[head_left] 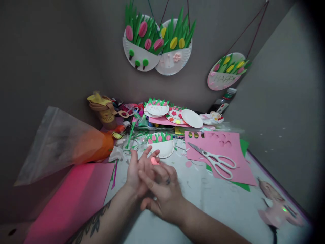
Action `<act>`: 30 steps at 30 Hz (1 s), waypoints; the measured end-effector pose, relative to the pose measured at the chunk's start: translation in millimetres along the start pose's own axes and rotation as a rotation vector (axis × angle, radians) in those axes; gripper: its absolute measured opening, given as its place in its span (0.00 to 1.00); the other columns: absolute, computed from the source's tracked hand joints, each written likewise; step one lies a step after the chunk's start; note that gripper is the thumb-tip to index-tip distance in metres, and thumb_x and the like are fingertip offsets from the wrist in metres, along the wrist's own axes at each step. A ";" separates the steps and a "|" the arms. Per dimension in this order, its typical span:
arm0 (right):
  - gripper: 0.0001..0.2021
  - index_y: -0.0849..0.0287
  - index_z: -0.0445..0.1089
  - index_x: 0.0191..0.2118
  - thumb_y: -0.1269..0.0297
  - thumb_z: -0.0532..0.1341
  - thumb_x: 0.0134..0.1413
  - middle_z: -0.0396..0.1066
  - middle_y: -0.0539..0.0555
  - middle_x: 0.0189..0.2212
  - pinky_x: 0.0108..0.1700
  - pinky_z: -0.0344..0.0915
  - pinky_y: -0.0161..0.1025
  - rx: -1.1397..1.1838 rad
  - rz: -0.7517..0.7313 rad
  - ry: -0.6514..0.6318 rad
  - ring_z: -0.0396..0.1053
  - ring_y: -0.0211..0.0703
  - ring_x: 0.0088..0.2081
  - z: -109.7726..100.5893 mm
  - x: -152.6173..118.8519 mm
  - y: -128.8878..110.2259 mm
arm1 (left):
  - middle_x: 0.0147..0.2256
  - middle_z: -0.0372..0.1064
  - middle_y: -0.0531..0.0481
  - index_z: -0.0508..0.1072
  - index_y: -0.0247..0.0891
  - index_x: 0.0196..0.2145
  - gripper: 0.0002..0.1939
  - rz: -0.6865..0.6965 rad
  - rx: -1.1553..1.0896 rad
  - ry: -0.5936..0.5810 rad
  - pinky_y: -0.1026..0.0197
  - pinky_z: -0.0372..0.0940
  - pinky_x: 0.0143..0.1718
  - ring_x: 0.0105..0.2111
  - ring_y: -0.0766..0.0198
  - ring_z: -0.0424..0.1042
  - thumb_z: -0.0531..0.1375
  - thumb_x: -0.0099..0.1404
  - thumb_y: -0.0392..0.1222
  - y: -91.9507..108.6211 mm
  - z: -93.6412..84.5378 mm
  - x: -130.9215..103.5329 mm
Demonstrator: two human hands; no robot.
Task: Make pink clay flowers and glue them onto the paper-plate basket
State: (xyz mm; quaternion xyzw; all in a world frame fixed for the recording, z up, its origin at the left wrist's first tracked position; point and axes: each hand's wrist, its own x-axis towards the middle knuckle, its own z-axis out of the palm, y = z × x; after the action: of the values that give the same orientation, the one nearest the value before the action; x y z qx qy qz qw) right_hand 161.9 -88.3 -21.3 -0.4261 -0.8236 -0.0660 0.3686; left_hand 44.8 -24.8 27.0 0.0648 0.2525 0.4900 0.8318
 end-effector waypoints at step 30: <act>0.33 0.53 0.56 0.63 0.39 0.51 0.57 0.64 0.59 0.47 0.49 0.58 0.49 -0.013 0.034 -0.060 0.59 0.53 0.47 6.4 0.1 -6.4 | 0.39 0.66 0.42 0.65 0.36 0.47 0.31 0.077 -0.041 -0.036 0.57 0.68 0.31 0.30 0.61 0.69 0.39 0.66 0.63 3.5 -5.0 2.5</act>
State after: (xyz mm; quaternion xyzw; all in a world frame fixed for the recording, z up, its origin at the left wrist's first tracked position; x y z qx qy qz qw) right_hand 153.6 -89.5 -24.5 -0.4440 -0.8265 -0.0523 0.3420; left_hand 40.6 -21.6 23.0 0.0659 0.2247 0.5257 0.8178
